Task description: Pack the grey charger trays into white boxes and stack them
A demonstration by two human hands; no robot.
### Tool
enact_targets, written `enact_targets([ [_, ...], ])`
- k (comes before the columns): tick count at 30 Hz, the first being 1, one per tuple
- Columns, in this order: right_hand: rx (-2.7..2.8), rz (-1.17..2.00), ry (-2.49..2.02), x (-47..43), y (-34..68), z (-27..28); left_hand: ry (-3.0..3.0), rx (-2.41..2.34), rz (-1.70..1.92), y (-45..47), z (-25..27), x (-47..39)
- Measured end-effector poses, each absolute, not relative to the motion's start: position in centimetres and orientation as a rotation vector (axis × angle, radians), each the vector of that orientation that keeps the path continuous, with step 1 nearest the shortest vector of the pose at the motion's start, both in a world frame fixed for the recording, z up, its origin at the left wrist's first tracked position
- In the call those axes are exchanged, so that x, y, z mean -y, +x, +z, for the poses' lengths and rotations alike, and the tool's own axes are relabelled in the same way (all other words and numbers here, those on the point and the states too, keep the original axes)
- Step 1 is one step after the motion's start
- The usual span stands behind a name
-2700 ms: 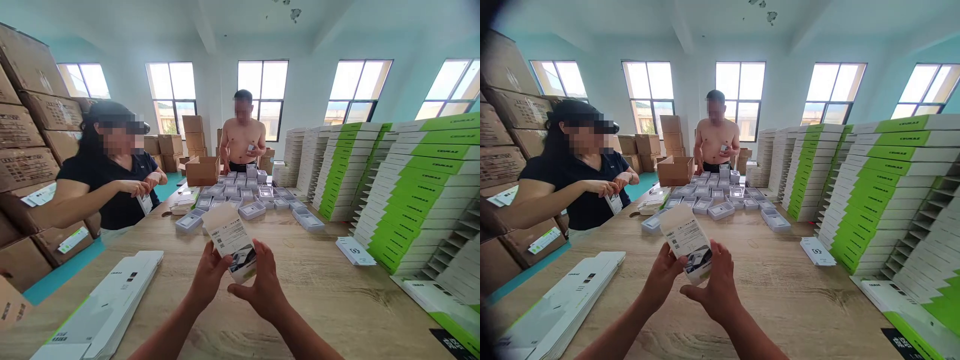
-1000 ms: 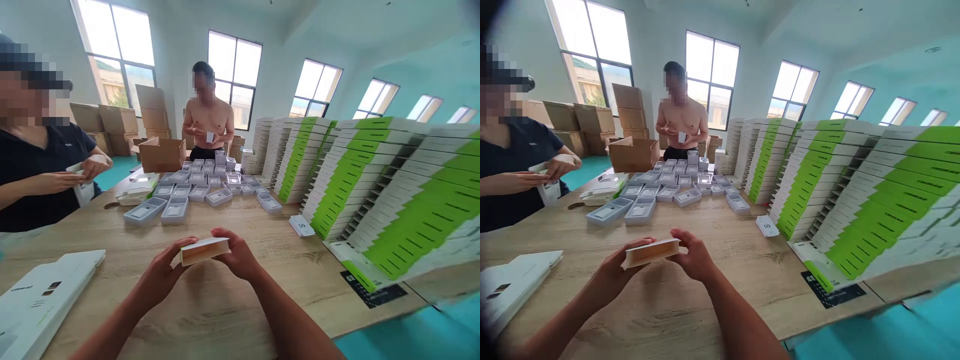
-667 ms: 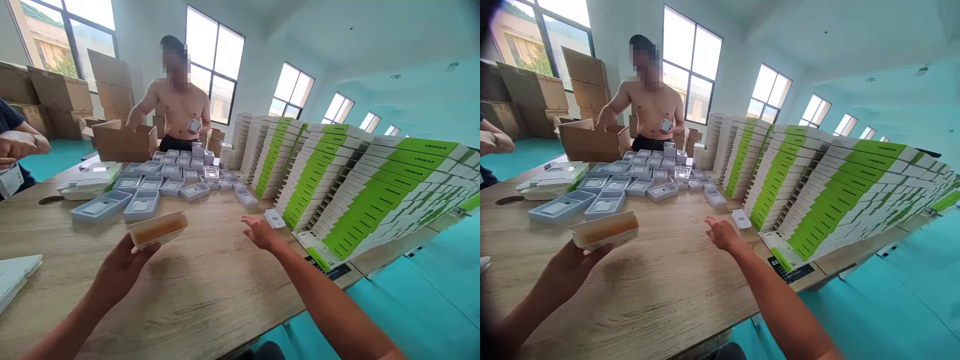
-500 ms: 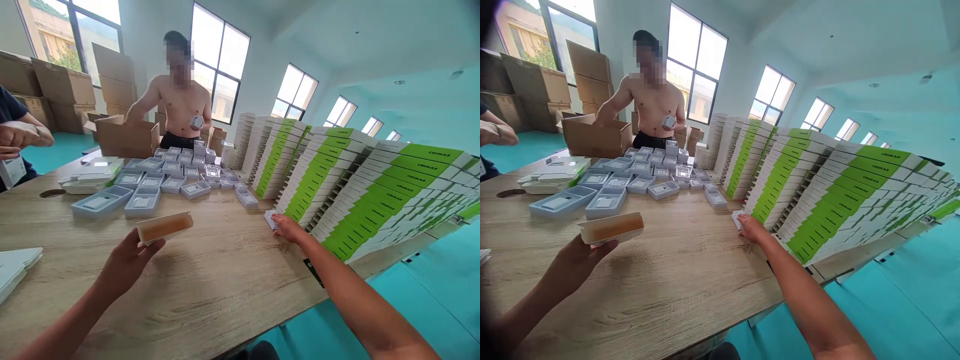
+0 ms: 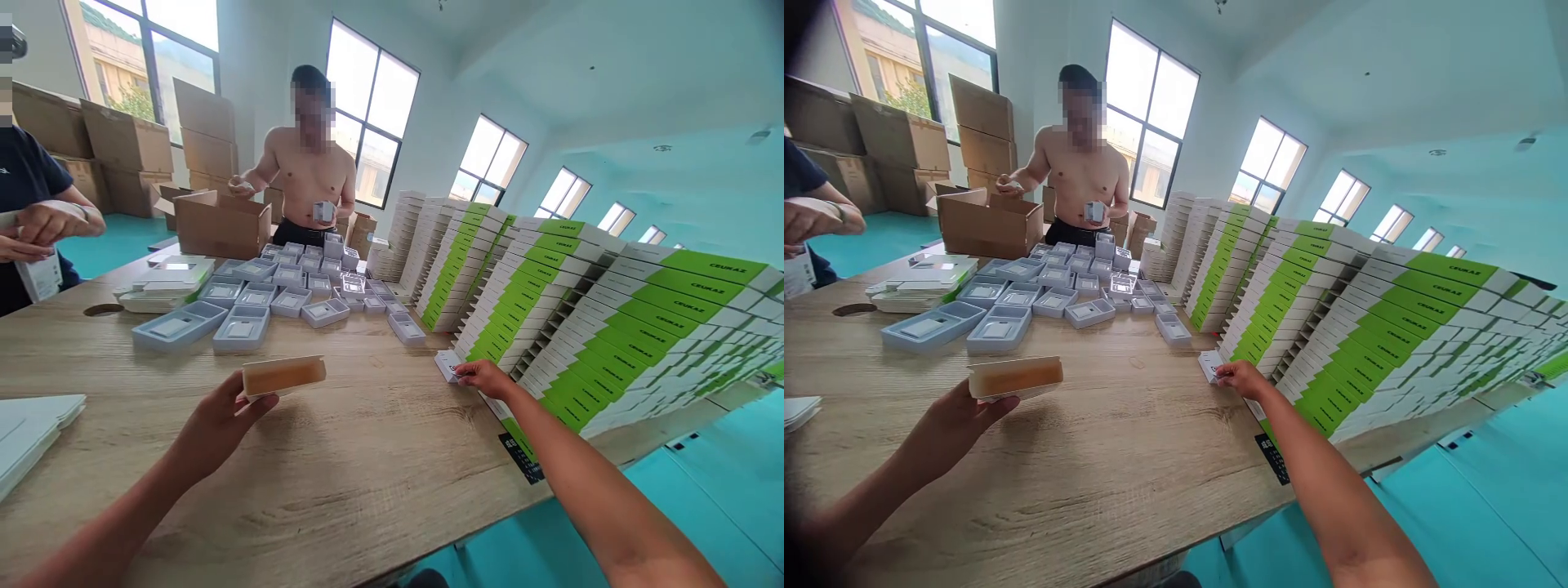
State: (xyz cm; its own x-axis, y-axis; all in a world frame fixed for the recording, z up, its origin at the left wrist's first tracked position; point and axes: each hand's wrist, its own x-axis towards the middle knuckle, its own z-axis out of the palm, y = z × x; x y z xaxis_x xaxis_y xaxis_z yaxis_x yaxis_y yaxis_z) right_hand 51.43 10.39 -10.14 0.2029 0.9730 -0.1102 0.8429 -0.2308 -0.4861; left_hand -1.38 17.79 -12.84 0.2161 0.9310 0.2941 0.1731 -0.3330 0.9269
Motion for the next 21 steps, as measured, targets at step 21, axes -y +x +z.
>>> enact_targets([
  [21, 2.295, -0.527, -0.819, -5.2, 21.9, -4.7, 1.744, -0.794, 1.348, -1.6, -14.4, -17.7],
])
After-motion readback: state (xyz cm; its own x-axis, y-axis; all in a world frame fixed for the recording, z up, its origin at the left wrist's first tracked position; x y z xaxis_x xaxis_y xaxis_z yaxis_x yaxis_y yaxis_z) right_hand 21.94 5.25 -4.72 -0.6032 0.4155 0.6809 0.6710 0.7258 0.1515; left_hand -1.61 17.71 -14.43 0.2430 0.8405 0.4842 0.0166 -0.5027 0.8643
